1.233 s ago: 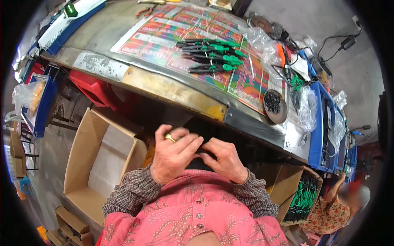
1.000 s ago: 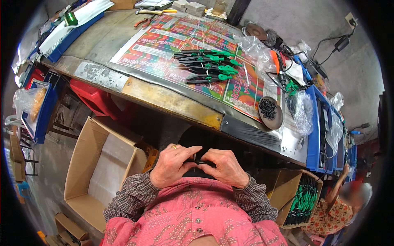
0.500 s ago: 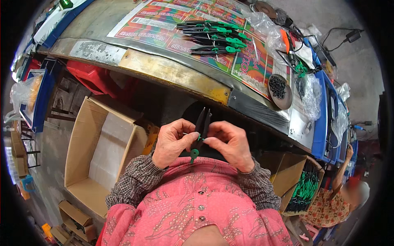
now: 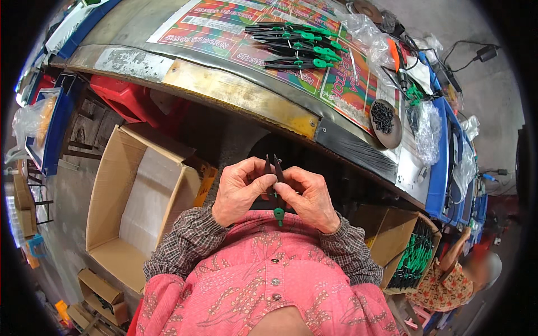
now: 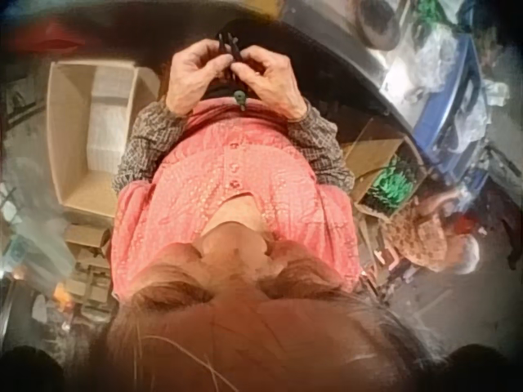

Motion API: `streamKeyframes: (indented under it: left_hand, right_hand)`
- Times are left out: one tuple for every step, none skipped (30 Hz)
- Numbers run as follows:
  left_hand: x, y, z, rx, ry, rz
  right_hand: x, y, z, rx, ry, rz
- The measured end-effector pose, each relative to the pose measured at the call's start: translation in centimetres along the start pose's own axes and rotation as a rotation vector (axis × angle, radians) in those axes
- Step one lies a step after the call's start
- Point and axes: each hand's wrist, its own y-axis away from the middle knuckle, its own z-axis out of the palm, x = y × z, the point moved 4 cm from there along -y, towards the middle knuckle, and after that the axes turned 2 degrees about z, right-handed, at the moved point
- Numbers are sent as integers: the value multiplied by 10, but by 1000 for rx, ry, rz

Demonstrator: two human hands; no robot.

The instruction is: Assembling small green handles onto black probe components at a workbench and applying heat with a tool.

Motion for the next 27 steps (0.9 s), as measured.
streamKeyframes:
  left_hand:
    - [0,1,0,1,1,-1]
    - [-1,1,1,-1,14,-6]
    - [-1,2,2,-2,27,-9]
    - [-1,2,2,0,28,-9]
    - [0,2,1,11,17,10]
    - [0,1,1,20,7,29]
    - [-1,0,0,21,8,29]
    - [-2,0,-1,24,21,27]
    - [-3,0,-2,28,35,24]
    - [-3,0,-2,29,35,24]
    - [-3,-1,-3,32,37,25]
    - [-4,-1,-3,35,40,26]
    - [-4,-1,-4,36,41,30]
    - [-5,-1,-4,42,82,15]
    - [-5,-1,-4,45,123,5]
    - [-5,-1,-4,43,124,16]
    - [-5,1,-4,54,124,8]
    - [-5,0,-4,59,124,7]
    - [-4,0,-3,64,140,-2]
    - [-3,-1,-2,69,139,-4]
    - [-3,1,-2,78,166,-7]
    - [-4,1,-2,87,193,-11]
    - [-6,1,-4,86,200,-9]
    - [-5,1,-4,83,200,2]
    - [-4,1,-5,85,214,10]
    - [-3,0,-6,87,229,17]
    - [-3,-2,-8,51,236,21]
  right_hand:
    - [-1,0,0,16,1,-44]
    - [-1,0,0,15,0,-42]
    - [-2,0,-2,24,-7,-30]
    - [-2,1,-2,32,-14,-17]
    - [-2,1,-3,30,-14,-16]
    - [-1,0,-4,40,-37,5]
    - [1,0,-5,50,-60,25]
    - [1,-1,-6,50,-59,25]
    - [2,-2,-7,47,-59,30]
    - [2,-2,-7,44,-58,34]
    - [3,-3,-7,43,-57,33]
    - [4,-3,-8,46,-46,30]
    - [4,-3,-8,49,-34,26]
    - [3,-3,-7,47,-30,22]
    - [2,-4,-7,53,-51,29]
    - [0,-4,-7,58,-70,34]
    - [-2,-3,-5,63,-89,27]
    - [1,-2,-5,74,-103,-1]
    - [0,-2,-3,83,-107,-6]
    - [0,-2,-3,92,-110,-12]
    - [1,-2,-2,104,-62,-42]
    - [0,-2,-2,111,-67,-31]
    - [-2,-3,-2,113,-78,-36]
    - [-3,-3,-1,113,-92,-36]
    - [-6,-5,0,115,-92,-55]
    - [-9,-8,-1,114,-87,-63]
    - [-11,-11,-3,83,-2,-50]
